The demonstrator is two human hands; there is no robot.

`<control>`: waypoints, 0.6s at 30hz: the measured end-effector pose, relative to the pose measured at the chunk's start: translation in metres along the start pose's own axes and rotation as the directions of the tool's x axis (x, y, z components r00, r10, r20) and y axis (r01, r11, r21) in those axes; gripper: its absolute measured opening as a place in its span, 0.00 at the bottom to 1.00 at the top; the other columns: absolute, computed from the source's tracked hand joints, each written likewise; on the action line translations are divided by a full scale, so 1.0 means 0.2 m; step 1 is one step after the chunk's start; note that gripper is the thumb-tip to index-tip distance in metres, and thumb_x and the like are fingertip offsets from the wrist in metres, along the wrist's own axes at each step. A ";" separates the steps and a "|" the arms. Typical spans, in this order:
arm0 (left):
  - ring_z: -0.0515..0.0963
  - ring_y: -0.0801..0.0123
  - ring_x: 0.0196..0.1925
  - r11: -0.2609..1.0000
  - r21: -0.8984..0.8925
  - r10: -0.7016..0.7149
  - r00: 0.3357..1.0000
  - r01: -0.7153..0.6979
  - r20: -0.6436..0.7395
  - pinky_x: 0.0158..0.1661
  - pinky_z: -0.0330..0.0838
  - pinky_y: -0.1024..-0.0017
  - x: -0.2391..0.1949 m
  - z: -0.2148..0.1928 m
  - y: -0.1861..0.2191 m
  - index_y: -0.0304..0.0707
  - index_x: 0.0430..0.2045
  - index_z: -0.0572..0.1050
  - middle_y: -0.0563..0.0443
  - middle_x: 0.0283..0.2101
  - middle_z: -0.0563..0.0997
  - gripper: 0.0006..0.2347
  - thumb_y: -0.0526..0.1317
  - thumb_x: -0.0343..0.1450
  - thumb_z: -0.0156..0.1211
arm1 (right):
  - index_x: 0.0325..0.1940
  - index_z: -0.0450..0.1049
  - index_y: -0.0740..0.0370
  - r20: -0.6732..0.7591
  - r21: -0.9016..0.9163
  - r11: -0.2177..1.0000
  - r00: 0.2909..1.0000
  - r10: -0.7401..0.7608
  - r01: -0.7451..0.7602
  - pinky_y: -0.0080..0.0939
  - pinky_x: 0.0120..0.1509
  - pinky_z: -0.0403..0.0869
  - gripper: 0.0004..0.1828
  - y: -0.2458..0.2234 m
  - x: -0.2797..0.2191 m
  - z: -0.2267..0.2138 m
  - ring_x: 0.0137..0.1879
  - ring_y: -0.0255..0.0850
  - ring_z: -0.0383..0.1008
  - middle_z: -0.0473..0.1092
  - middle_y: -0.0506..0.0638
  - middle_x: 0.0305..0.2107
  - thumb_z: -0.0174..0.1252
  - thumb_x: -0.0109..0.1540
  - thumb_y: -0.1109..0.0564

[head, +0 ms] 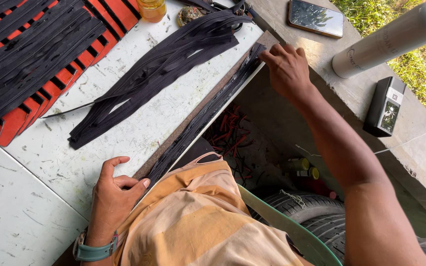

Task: The person repeatedly picks up black zipper strips, applies a viscous substance from a small jar using a stick, and rubs it along the zipper teeth. The person then places the treated zipper onto a red and black striped mat. This process is repeated for multiple zipper strips.

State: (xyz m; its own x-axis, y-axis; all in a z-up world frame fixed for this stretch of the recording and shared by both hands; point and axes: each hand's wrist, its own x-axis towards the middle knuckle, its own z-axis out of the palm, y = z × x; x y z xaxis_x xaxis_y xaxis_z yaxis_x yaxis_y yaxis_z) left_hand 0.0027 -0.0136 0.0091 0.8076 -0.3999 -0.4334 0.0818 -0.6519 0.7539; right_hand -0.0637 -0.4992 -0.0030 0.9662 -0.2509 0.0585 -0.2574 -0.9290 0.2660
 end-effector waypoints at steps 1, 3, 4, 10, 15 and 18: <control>0.83 0.69 0.25 1.000 0.002 0.001 1.000 -0.001 0.003 0.34 0.75 0.72 0.00 0.00 0.00 0.37 0.57 0.65 0.45 0.25 0.87 0.28 0.36 0.62 0.71 | 0.61 0.75 0.43 0.050 -0.047 0.999 0.999 -0.007 0.010 0.48 0.55 0.65 0.17 -0.01 0.02 0.00 0.55 0.45 0.69 0.71 0.49 0.49 0.47 0.71 0.55; 0.83 0.69 0.25 1.000 0.005 -0.002 1.000 0.002 0.004 0.34 0.75 0.72 0.00 0.01 -0.01 0.37 0.56 0.65 0.45 0.25 0.87 0.28 0.37 0.62 0.71 | 0.61 0.73 0.44 0.108 -0.192 0.979 0.993 -0.044 0.064 0.48 0.57 0.65 0.18 -0.04 0.04 0.00 0.56 0.45 0.69 0.71 0.49 0.51 0.49 0.68 0.52; 0.83 0.69 0.25 1.000 0.000 0.002 1.000 -0.002 -0.002 0.34 0.75 0.72 0.00 0.01 -0.01 0.37 0.56 0.66 0.45 0.25 0.87 0.28 0.36 0.62 0.71 | 0.62 0.71 0.44 0.119 -0.288 0.952 0.990 -0.070 0.102 0.48 0.58 0.65 0.20 -0.05 0.04 -0.01 0.57 0.45 0.68 0.70 0.48 0.52 0.50 0.65 0.53; 0.82 0.70 0.25 0.997 -0.058 0.053 0.997 -0.055 -0.047 0.32 0.75 0.73 0.00 0.02 -0.06 0.35 0.55 0.67 0.44 0.25 0.86 0.28 0.35 0.62 0.72 | 0.72 0.64 0.52 0.020 -0.145 0.984 0.993 0.112 -0.108 0.55 0.60 0.67 0.33 0.08 0.06 -0.11 0.58 0.53 0.70 0.73 0.55 0.54 0.52 0.61 0.62; 0.79 0.74 0.25 0.954 -0.237 0.166 0.981 -0.186 -0.101 0.29 0.76 0.74 -0.01 0.06 -0.10 0.34 0.56 0.67 0.46 0.24 0.85 0.26 0.34 0.63 0.71 | 0.82 0.58 0.51 -0.119 0.398 0.908 0.989 -0.089 0.129 0.59 0.58 0.71 0.46 0.11 0.15 -0.11 0.59 0.61 0.73 0.75 0.59 0.56 0.46 0.59 0.73; 0.84 0.74 0.28 0.922 -0.279 0.251 0.963 -0.269 -0.099 0.32 0.81 0.74 -0.04 0.06 -0.15 0.34 0.53 0.69 0.49 0.28 0.86 0.23 0.33 0.64 0.71 | 0.82 0.58 0.44 0.084 0.405 0.914 0.996 -0.019 -0.017 0.61 0.53 0.73 0.44 0.04 0.27 -0.08 0.52 0.65 0.74 0.74 0.65 0.51 0.59 0.62 0.63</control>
State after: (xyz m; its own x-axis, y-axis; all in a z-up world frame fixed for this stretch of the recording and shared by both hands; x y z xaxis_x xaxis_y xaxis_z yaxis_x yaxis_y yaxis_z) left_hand -0.0127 0.0011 -0.0161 0.8561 -0.4847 -0.1793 0.0211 -0.3137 0.9493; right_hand -0.0130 -0.5167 0.0178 0.9664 -0.2557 -0.0278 -0.2570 -0.9551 -0.1477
